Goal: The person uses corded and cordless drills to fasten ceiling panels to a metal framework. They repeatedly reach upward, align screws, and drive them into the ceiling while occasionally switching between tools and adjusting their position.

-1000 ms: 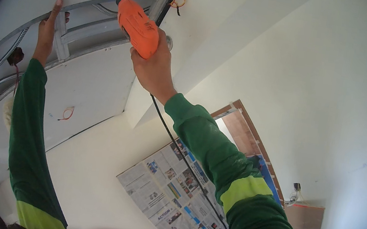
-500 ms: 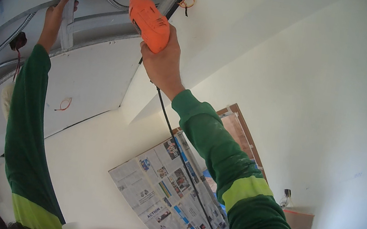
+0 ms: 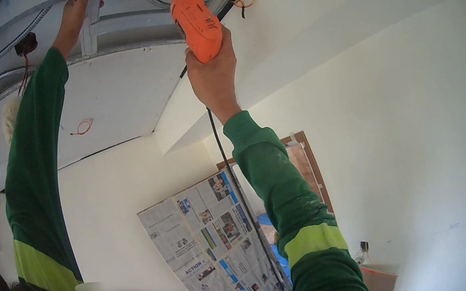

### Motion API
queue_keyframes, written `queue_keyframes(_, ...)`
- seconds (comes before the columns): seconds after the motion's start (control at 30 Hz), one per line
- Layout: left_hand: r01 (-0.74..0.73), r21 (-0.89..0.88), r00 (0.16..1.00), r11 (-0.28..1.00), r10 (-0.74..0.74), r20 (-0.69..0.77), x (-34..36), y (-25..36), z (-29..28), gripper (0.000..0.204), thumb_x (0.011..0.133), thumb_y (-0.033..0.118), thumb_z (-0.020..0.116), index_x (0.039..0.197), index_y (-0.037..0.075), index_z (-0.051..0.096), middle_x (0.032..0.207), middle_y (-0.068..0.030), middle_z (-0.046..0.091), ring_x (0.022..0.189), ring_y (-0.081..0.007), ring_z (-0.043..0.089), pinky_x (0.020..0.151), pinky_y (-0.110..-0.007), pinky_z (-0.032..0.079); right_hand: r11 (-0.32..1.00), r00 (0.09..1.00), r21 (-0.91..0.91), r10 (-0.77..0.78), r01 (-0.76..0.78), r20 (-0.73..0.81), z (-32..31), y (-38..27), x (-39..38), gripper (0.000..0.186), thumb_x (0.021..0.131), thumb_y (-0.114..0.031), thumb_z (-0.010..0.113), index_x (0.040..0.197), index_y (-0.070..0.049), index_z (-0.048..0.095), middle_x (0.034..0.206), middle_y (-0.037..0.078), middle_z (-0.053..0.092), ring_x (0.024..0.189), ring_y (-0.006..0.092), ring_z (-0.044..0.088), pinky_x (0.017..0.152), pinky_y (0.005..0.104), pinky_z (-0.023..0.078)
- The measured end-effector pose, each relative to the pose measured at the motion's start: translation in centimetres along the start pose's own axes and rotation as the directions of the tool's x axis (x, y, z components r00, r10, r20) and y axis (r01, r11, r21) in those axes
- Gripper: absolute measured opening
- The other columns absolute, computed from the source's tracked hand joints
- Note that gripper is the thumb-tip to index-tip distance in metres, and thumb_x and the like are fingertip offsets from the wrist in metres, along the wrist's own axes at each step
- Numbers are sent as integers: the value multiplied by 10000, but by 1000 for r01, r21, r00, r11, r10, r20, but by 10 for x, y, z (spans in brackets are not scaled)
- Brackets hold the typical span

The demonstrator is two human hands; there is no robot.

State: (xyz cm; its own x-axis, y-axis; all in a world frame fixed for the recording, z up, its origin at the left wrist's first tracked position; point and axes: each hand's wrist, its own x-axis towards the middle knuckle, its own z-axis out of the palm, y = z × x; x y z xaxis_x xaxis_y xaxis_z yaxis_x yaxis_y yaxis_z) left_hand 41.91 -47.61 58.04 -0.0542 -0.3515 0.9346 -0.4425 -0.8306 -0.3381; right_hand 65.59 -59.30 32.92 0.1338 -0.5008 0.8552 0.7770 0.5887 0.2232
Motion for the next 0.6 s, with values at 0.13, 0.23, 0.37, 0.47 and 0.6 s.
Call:
queue_keyframes(0.13, -42, -69, 999, 997, 41, -28, 1, -4, 1, 877, 882, 809, 720, 1324, 52, 753, 1050, -84, 748, 974, -172, 683, 932, -343, 528, 999, 1000, -39, -21, 21, -2, 0, 0, 0, 581, 928, 10, 702, 1461, -6, 471, 1201, 140, 693, 1040, 229, 695, 929, 374, 570)
queue_keyframes(0.23, -39, 31, 999, 999, 40, -23, 3, -5, 0, 861, 882, 800, 728, 1308, 52, 759, 1021, -74, 740, 957, -169, 684, 927, -338, 528, 996, 999, -69, -52, 53, 7, -1, 0, 1, 584, 931, 9, 701, 1467, -5, 469, 1202, 137, 696, 1040, 228, 696, 939, 374, 570)
queue_keyframes(0.37, 5, 15, 999, 1000, -5, -32, 3, -3, 0, 864, 875, 800, 735, 1282, 37, 760, 1007, -78, 739, 945, -166, 684, 928, -342, 528, 994, 998, -85, -64, 65, 13, -4, 0, 2, 592, 936, 8, 702, 1478, -4, 464, 1205, 134, 697, 1042, 226, 695, 948, 376, 571)
queue_keyframes(0.47, -13, 20, 1000, 1000, 14, -20, 2, -3, -1, 873, 869, 803, 741, 1273, 30, 758, 1011, -82, 743, 958, -167, 686, 928, -347, 529, 992, 998, -109, -64, 65, 12, -3, 0, 0, 590, 938, 11, 701, 1479, -2, 465, 1211, 134, 698, 1058, 226, 697, 954, 376, 570)
queue_keyframes(0.6, 8, -22, 1000, 1000, -8, -2, 2, -5, -1, 891, 860, 810, 745, 1287, 27, 750, 1023, -83, 745, 977, -174, 689, 933, -348, 528, 994, 998, -93, -62, 63, 9, 0, 2, -1, 584, 939, 16, 697, 1477, -3, 470, 1213, 133, 698, 1072, 224, 698, 955, 371, 570)
